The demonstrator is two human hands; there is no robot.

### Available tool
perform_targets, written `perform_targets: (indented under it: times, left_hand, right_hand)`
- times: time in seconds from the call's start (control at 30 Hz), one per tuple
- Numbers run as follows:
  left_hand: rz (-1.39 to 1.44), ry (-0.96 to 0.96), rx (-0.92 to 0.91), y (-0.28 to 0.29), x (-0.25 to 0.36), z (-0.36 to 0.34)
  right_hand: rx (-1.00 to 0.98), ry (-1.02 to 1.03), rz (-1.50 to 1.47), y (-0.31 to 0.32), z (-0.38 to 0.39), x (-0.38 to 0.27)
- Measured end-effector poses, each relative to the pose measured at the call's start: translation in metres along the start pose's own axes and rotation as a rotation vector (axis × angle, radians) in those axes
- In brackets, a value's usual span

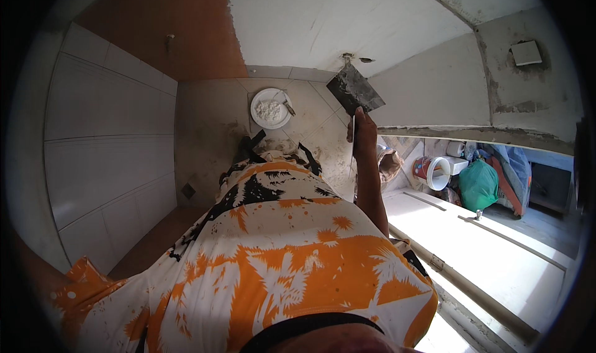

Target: The person kneels on the floor, mixes a white plaster-like substance in a bucket with a trowel, adds water from a cup, and applies the mixture to a wall using a trowel and a hawk.

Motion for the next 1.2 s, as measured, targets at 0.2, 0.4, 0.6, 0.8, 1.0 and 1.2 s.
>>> perform_targets:
  times: [0.2,0.4,0.6,0.8,1.0,1.2]
  left_hand:
    - [-0.007,0.36,-0.305,-0.084,-0.037,0.125]
    - [0.001,0.45,-0.329,-0.096,-0.043,0.147]
    - [0.036,0.498,-0.372,-0.101,-0.035,0.158]
    - [0.034,0.49,-0.364,-0.107,-0.043,0.145]
    - [-0.028,0.532,-0.359,-0.111,-0.057,0.154]
    - [-0.008,0.538,-0.368,-0.112,-0.055,0.144]
  right_hand:
    - [0.016,0.011,0.088,-0.02,-0.021,0.012]
    - [0.035,-0.03,0.024,-0.007,-0.027,0.015]
    - [0.105,-0.08,-0.042,0.011,-0.017,0.029]
    - [0.153,-0.063,-0.048,0.017,-0.028,0.003]
    - [0.153,-0.04,-0.014,0.047,-0.022,0.022]
    - [0.168,0.018,0.129,0.064,-0.013,0.004]
Point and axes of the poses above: each hand's wrist, its own z-axis away from the middle knuckle, its own y-axis out of the back of the hand, x = y × z, the point moved 3 cm from there along -z, towards the middle knuckle, and after that the axes turned 3 degrees about y, right-handed, at the moved point
